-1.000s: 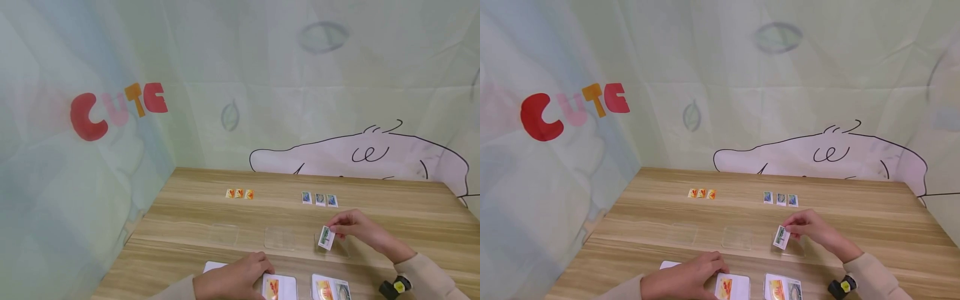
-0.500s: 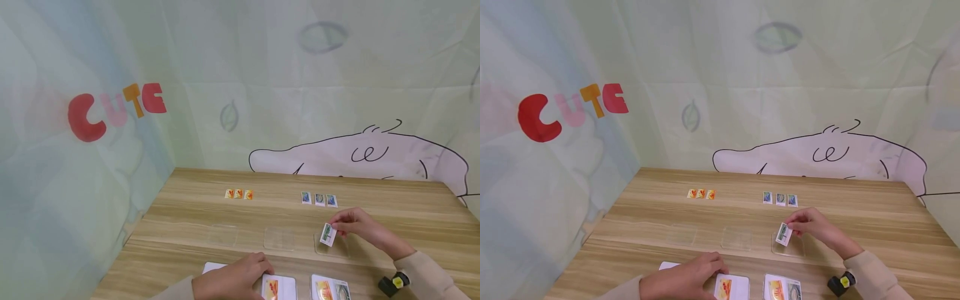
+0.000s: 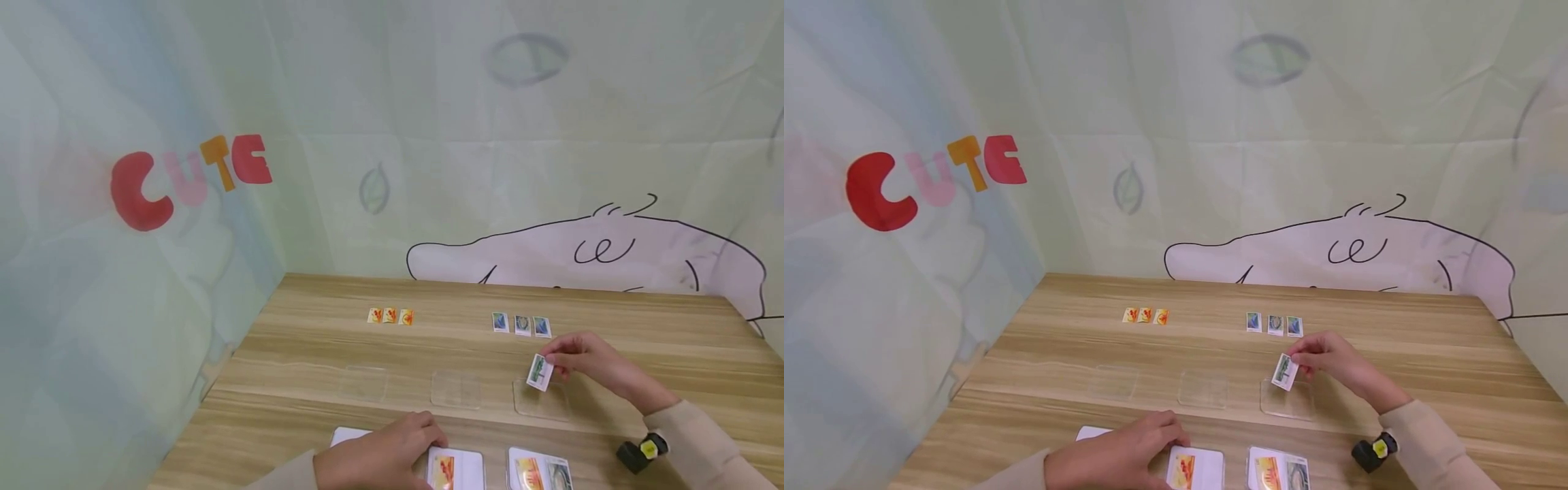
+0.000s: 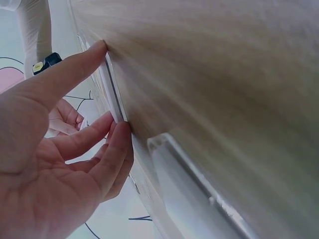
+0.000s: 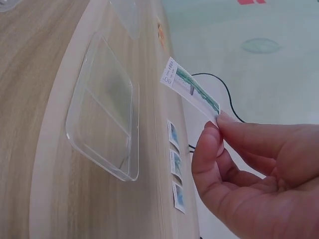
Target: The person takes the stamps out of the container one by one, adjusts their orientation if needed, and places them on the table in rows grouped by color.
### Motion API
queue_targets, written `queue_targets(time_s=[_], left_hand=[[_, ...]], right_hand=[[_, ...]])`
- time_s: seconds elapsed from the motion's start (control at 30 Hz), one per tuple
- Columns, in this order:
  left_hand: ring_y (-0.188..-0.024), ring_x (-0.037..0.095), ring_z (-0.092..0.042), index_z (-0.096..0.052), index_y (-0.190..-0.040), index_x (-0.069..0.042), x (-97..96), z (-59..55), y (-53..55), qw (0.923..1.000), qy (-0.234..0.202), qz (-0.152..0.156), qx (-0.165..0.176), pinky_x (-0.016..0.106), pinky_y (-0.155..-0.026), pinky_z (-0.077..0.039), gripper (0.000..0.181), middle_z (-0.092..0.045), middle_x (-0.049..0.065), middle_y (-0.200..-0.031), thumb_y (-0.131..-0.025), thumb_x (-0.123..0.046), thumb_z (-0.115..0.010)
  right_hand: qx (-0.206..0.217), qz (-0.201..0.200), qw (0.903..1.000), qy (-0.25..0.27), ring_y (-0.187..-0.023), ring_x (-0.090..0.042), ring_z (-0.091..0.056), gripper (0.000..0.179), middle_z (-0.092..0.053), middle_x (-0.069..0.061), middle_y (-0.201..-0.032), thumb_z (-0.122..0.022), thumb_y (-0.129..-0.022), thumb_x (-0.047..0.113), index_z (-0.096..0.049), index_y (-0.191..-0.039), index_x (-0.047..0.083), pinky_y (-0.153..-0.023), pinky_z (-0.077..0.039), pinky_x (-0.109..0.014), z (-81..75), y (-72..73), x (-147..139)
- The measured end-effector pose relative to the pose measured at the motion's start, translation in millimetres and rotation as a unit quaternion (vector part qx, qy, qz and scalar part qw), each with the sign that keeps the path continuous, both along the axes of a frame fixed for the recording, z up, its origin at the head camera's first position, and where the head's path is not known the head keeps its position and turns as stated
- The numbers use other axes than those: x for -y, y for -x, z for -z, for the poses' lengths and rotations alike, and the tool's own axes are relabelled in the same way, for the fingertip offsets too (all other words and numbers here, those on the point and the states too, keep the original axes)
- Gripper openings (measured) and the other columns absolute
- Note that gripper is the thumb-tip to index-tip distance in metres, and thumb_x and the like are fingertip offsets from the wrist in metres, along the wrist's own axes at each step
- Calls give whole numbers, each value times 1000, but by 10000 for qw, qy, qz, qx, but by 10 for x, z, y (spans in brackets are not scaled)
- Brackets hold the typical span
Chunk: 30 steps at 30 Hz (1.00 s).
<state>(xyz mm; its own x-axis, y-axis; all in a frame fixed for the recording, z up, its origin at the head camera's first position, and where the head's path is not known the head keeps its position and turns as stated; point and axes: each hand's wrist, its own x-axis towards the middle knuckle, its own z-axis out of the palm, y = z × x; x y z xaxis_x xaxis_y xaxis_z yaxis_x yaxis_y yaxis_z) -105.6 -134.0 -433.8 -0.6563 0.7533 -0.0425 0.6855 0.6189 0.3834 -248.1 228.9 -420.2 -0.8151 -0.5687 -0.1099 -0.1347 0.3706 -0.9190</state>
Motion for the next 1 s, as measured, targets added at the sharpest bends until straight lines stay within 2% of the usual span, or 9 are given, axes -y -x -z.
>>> queue_targets(time_s=[0.43,0.7,1.0], left_hand=[[-103,2,-48,-63,-119,-11,-2,-6,6,10000,11,-3,84,17,-90,-42,45,-53,-7,-115,-83,-31,-82],[-103,2,-48,-63,-119,-11,-1,-18,-3,10000,23,-32,81,17,-90,-42,46,-53,-7,-114,-83,-32,-83],[-102,1,-48,-63,-118,-10,-4,-4,8,10000,-17,20,6,16,-89,-42,46,-53,-7,-114,-84,-34,-81]], right_hand=[[47,91,9999,-57,-78,-16,-58,22,-64,-9,-93,-57,-99,3,-63,-112,-15,-69,-52,-29,20,50,-78],[-140,123,9997,-156,-78,-14,-56,22,-62,-10,-93,-55,-100,3,-61,-112,-15,-69,-51,-27,67,123,-171],[-184,461,9979,-411,-80,-19,-56,22,-63,-10,-95,-55,-101,4,-61,-114,-12,-70,-50,-28,97,173,-266]])
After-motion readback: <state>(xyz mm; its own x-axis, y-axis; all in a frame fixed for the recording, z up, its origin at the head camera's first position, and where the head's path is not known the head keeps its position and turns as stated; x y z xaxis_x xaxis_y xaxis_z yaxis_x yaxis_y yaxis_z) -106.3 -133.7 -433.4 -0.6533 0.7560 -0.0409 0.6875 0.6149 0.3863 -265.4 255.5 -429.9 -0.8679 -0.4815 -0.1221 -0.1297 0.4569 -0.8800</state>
